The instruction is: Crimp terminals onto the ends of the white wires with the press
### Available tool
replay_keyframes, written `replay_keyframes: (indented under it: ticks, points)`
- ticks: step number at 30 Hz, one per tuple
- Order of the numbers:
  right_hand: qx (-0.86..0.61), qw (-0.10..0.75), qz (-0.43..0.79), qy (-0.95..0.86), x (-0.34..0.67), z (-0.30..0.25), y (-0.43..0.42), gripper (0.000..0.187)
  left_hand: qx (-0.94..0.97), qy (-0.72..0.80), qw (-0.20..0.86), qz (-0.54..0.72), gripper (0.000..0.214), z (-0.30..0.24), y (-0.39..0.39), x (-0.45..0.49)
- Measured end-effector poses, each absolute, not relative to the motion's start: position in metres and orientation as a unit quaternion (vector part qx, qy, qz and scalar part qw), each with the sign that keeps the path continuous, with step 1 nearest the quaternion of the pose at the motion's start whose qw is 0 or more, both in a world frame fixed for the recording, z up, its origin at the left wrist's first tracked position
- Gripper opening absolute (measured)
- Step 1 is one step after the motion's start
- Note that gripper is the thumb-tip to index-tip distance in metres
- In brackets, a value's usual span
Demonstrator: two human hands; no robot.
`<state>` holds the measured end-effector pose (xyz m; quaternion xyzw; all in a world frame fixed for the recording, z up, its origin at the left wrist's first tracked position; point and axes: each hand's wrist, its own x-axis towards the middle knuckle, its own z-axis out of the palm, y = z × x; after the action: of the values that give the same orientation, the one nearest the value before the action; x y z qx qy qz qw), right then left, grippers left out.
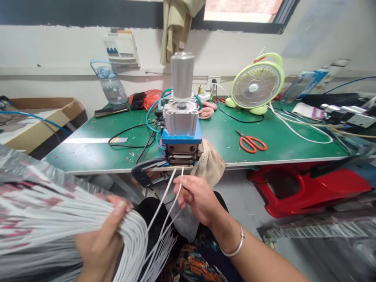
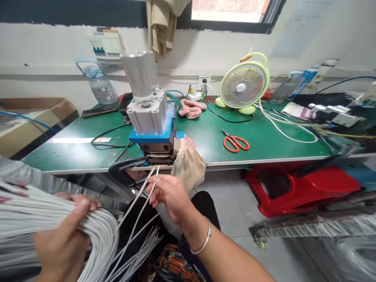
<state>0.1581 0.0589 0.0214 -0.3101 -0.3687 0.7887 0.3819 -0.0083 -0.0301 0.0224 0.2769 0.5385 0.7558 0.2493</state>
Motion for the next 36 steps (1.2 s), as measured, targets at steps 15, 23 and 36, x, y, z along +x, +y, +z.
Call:
replay_keyframes:
  ticks: [15, 23, 36]
  points:
    - [-0.318, 0.426, 0.824, -0.197, 0.15, 0.05, 0.086, 0.016, 0.273, 0.498, 0.339, 0.75, 0.009, 0.034, 0.005, -0.011]
    - [-0.287, 0.464, 0.784, -0.295, 0.152, 0.036, 0.084, 0.015, 0.262, 0.495, 0.351, 0.751, 0.012, 0.028, 0.009, -0.016]
    - [-0.297, 0.389, 0.725, -0.484, 0.16, 0.024, 0.068, 0.03, 0.216, 0.476, 0.425, 0.739, 0.031, 0.015, 0.004, -0.009]
